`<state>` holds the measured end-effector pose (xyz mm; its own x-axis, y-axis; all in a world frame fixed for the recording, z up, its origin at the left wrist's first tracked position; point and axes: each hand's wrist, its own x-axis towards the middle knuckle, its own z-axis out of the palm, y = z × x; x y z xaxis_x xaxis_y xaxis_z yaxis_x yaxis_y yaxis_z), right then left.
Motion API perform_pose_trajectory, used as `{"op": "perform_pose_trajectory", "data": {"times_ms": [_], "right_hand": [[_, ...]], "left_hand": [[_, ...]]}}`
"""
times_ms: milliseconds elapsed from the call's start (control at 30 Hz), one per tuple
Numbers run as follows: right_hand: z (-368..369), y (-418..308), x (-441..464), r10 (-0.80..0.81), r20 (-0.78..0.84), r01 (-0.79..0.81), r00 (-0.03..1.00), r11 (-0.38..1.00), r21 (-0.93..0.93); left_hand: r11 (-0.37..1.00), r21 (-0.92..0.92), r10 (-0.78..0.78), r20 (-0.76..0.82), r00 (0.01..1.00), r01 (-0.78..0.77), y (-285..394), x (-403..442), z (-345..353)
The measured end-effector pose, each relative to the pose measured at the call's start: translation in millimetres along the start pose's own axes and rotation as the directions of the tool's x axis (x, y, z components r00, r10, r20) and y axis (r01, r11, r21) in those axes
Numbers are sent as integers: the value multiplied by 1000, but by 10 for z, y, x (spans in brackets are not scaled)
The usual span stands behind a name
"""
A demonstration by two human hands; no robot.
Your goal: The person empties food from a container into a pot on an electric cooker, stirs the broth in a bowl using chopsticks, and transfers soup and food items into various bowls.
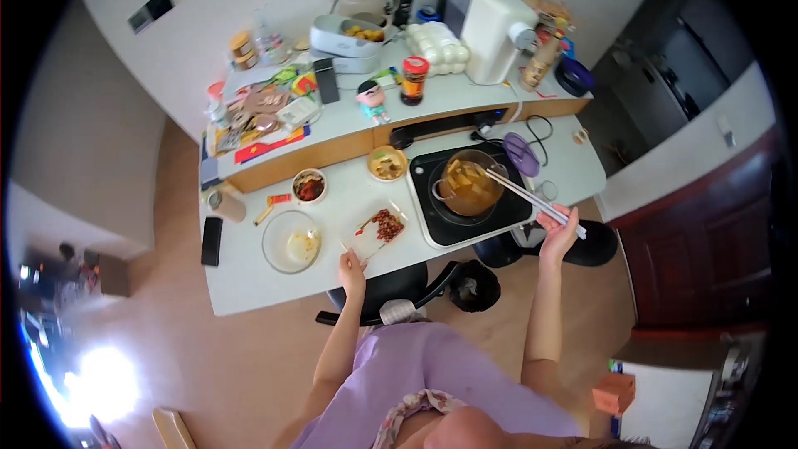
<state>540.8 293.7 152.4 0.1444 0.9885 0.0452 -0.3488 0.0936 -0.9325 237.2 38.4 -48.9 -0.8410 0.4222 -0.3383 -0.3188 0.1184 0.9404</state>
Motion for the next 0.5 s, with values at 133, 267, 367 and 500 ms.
{"op": "perform_pose_trajectory", "data": {"times_ms": [133, 267, 367, 500], "right_hand": [[1, -220, -20, -140, 1, 137, 990, 963, -231], [230, -133, 145, -10, 286, 156, 958, 857, -491], [483, 7, 315, 112, 369, 167, 923, 748, -642], [556, 360, 609, 130, 557, 389, 821, 587, -710]], "left_hand": [[1000, 19, 4, 32, 999, -4, -265, 164, 75], [990, 138, -35, 93, 995, 22, -376, 211, 133], [980, 190, -80, 61, 995, 67, -312, 186, 168], [826, 457, 408, -79, 910, -331, 82, -60, 335]]}}
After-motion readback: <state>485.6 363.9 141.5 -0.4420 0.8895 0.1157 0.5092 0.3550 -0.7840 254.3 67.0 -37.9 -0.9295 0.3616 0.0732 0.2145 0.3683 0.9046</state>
